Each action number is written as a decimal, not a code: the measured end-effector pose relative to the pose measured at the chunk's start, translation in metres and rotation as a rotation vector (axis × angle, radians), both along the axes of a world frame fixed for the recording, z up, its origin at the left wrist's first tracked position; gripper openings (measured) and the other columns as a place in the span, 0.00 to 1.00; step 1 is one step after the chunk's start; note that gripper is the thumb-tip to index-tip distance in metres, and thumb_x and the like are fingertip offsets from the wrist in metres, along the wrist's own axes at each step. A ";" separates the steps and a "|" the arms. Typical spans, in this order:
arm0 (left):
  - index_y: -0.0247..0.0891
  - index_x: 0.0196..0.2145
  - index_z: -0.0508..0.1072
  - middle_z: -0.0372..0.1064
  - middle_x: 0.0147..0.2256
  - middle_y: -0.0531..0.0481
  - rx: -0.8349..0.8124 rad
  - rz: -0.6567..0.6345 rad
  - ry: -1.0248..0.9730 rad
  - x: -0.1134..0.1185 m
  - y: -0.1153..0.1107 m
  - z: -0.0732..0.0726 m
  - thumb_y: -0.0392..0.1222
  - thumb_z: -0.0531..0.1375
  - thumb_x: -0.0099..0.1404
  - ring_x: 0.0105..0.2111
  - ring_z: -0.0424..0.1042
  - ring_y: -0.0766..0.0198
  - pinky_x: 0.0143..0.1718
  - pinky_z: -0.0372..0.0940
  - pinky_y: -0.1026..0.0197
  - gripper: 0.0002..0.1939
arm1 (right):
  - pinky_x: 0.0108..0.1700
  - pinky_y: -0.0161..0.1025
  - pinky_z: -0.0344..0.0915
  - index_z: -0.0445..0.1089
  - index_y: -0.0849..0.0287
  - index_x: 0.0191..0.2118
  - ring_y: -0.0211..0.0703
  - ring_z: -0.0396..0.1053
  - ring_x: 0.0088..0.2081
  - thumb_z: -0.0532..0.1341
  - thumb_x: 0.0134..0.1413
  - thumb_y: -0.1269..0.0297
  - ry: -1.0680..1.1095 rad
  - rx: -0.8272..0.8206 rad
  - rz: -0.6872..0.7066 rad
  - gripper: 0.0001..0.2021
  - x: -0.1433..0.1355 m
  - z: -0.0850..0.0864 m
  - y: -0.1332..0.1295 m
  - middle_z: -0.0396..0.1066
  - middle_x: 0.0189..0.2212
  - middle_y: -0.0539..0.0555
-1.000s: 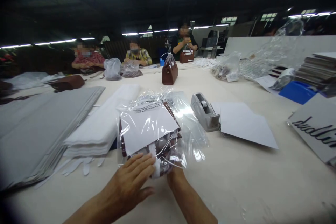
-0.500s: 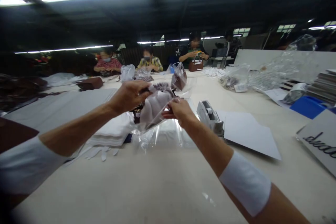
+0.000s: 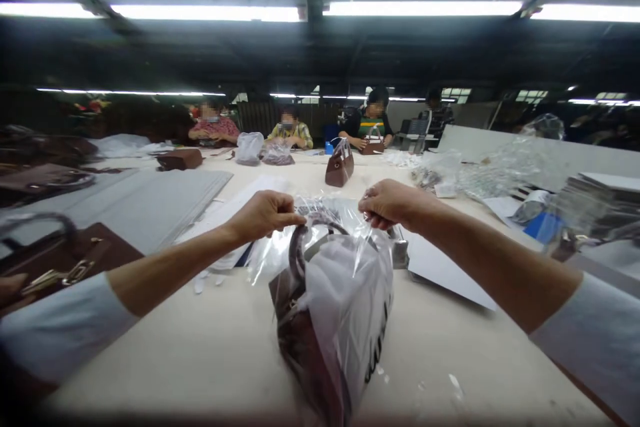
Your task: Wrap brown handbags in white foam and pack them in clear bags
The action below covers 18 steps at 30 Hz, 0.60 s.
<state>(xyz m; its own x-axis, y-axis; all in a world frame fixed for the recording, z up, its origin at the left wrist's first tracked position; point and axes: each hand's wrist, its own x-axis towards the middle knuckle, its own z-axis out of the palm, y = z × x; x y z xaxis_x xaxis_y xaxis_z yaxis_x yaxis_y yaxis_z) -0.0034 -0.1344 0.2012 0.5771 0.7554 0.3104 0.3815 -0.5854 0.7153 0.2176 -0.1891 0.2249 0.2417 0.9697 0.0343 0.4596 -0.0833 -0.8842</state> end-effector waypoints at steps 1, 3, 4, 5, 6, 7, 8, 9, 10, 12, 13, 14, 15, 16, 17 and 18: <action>0.32 0.16 0.62 0.54 0.12 0.60 -0.022 -0.013 -0.014 0.002 -0.001 -0.002 0.42 0.64 0.51 0.12 0.54 0.76 0.13 0.49 0.72 0.16 | 0.09 0.26 0.51 0.63 0.63 0.13 0.32 0.57 0.12 0.59 0.43 0.79 -0.073 -0.072 0.009 0.14 0.005 0.000 -0.002 0.62 0.11 0.50; 0.33 0.19 0.63 0.55 0.13 0.60 -0.044 -0.043 -0.046 0.007 -0.006 0.002 0.44 0.61 0.55 0.12 0.55 0.75 0.12 0.50 0.72 0.15 | 0.10 0.26 0.51 0.63 0.63 0.14 0.31 0.57 0.12 0.58 0.47 0.76 -0.183 -0.132 -0.003 0.14 0.015 0.006 -0.005 0.63 0.12 0.51; 0.33 0.20 0.62 0.56 0.13 0.60 -0.062 -0.060 -0.085 0.010 -0.010 0.007 0.44 0.60 0.56 0.11 0.55 0.76 0.12 0.50 0.72 0.14 | 0.11 0.26 0.52 0.63 0.63 0.16 0.32 0.57 0.12 0.58 0.48 0.75 -0.204 -0.128 -0.017 0.13 0.018 0.010 -0.007 0.63 0.12 0.51; 0.34 0.20 0.62 0.56 0.14 0.60 -0.082 -0.078 -0.140 0.014 -0.014 0.012 0.44 0.60 0.57 0.11 0.54 0.76 0.11 0.50 0.73 0.14 | 0.10 0.27 0.52 0.64 0.63 0.18 0.32 0.57 0.12 0.58 0.48 0.75 -0.211 -0.116 -0.039 0.10 0.020 0.013 -0.008 0.63 0.12 0.51; 0.34 0.21 0.62 0.56 0.14 0.60 -0.108 -0.099 -0.204 0.020 -0.018 0.016 0.43 0.59 0.58 0.11 0.54 0.76 0.11 0.51 0.73 0.14 | 0.10 0.27 0.52 0.66 0.63 0.23 0.33 0.57 0.11 0.59 0.49 0.73 -0.205 -0.096 -0.061 0.06 0.020 0.016 -0.009 0.63 0.12 0.50; 0.34 0.21 0.62 0.56 0.14 0.60 -0.141 -0.125 -0.264 0.026 -0.023 0.019 0.42 0.58 0.59 0.11 0.54 0.76 0.12 0.51 0.73 0.13 | 0.10 0.28 0.52 0.68 0.63 0.30 0.35 0.58 0.11 0.60 0.50 0.69 -0.192 -0.068 -0.077 0.03 0.018 0.017 -0.010 0.63 0.12 0.50; 0.34 0.22 0.62 0.56 0.14 0.59 -0.175 -0.159 -0.307 0.033 -0.027 0.020 0.41 0.57 0.59 0.11 0.55 0.76 0.12 0.51 0.73 0.12 | 0.10 0.29 0.53 0.67 0.63 0.37 0.36 0.59 0.11 0.60 0.51 0.64 -0.178 -0.039 -0.082 0.09 0.016 0.018 -0.011 0.64 0.12 0.50; 0.34 0.22 0.62 0.57 0.14 0.59 -0.200 -0.195 -0.321 0.040 -0.031 0.019 0.40 0.56 0.60 0.11 0.55 0.76 0.12 0.52 0.72 0.11 | 0.10 0.30 0.54 0.65 0.62 0.44 0.39 0.60 0.11 0.59 0.52 0.57 -0.164 -0.014 -0.077 0.16 0.012 0.017 -0.011 0.64 0.13 0.50; 0.34 0.22 0.62 0.57 0.15 0.58 -0.208 -0.233 -0.302 0.048 -0.035 0.016 0.39 0.55 0.61 0.12 0.56 0.75 0.12 0.52 0.72 0.11 | 0.11 0.32 0.57 0.64 0.61 0.47 0.41 0.62 0.12 0.57 0.52 0.49 -0.156 -0.005 -0.062 0.22 0.008 0.016 -0.010 0.65 0.13 0.51; 0.34 0.22 0.64 0.59 0.16 0.57 -0.175 -0.295 -0.235 0.062 -0.041 0.006 0.38 0.54 0.62 0.14 0.58 0.74 0.14 0.54 0.71 0.11 | 0.14 0.36 0.62 0.68 0.62 0.42 0.44 0.66 0.16 0.53 0.49 0.39 -0.183 -0.077 -0.001 0.29 0.001 0.014 -0.008 0.67 0.16 0.55; 0.34 0.23 0.65 0.60 0.17 0.57 -0.135 -0.306 -0.212 0.068 -0.044 0.000 0.38 0.53 0.62 0.15 0.60 0.73 0.16 0.55 0.71 0.10 | 0.17 0.37 0.63 0.70 0.63 0.36 0.44 0.67 0.18 0.52 0.48 0.38 -0.209 -0.140 0.041 0.29 -0.001 0.013 -0.006 0.68 0.17 0.56; 0.34 0.25 0.67 0.61 0.18 0.56 -0.090 -0.306 -0.200 0.074 -0.046 -0.006 0.37 0.53 0.62 0.17 0.61 0.73 0.18 0.56 0.70 0.10 | 0.18 0.36 0.64 0.71 0.63 0.30 0.43 0.67 0.19 0.53 0.48 0.40 -0.242 -0.202 0.094 0.27 -0.003 0.013 -0.004 0.69 0.18 0.57; 0.34 0.26 0.68 0.63 0.19 0.55 -0.045 -0.292 -0.197 0.078 -0.048 -0.012 0.38 0.52 0.63 0.19 0.62 0.72 0.20 0.57 0.70 0.10 | 0.19 0.34 0.63 0.71 0.63 0.24 0.41 0.66 0.19 0.56 0.48 0.44 -0.283 -0.252 0.159 0.23 -0.004 0.013 -0.001 0.69 0.18 0.56; 0.34 0.26 0.68 0.63 0.20 0.54 -0.004 -0.270 -0.199 0.081 -0.050 -0.017 0.38 0.53 0.63 0.20 0.63 0.71 0.21 0.58 0.69 0.10 | 0.19 0.32 0.61 0.70 0.63 0.21 0.38 0.65 0.19 0.59 0.47 0.51 -0.332 -0.287 0.235 0.18 -0.004 0.013 0.001 0.68 0.18 0.55; 0.34 0.25 0.68 0.64 0.21 0.54 0.031 -0.243 -0.200 0.084 -0.051 -0.021 0.38 0.53 0.63 0.21 0.63 0.71 0.22 0.58 0.68 0.10 | 0.19 0.29 0.58 0.69 0.63 0.18 0.36 0.63 0.18 0.60 0.45 0.58 -0.387 -0.299 0.310 0.14 -0.004 0.013 0.004 0.67 0.16 0.53; 0.34 0.24 0.67 0.64 0.21 0.54 0.059 -0.224 -0.204 0.086 -0.051 -0.024 0.39 0.53 0.63 0.21 0.63 0.70 0.23 0.58 0.68 0.11 | 0.18 0.28 0.55 0.68 0.62 0.17 0.34 0.62 0.18 0.60 0.44 0.64 -0.452 -0.293 0.366 0.11 -0.004 0.013 0.007 0.66 0.15 0.51</action>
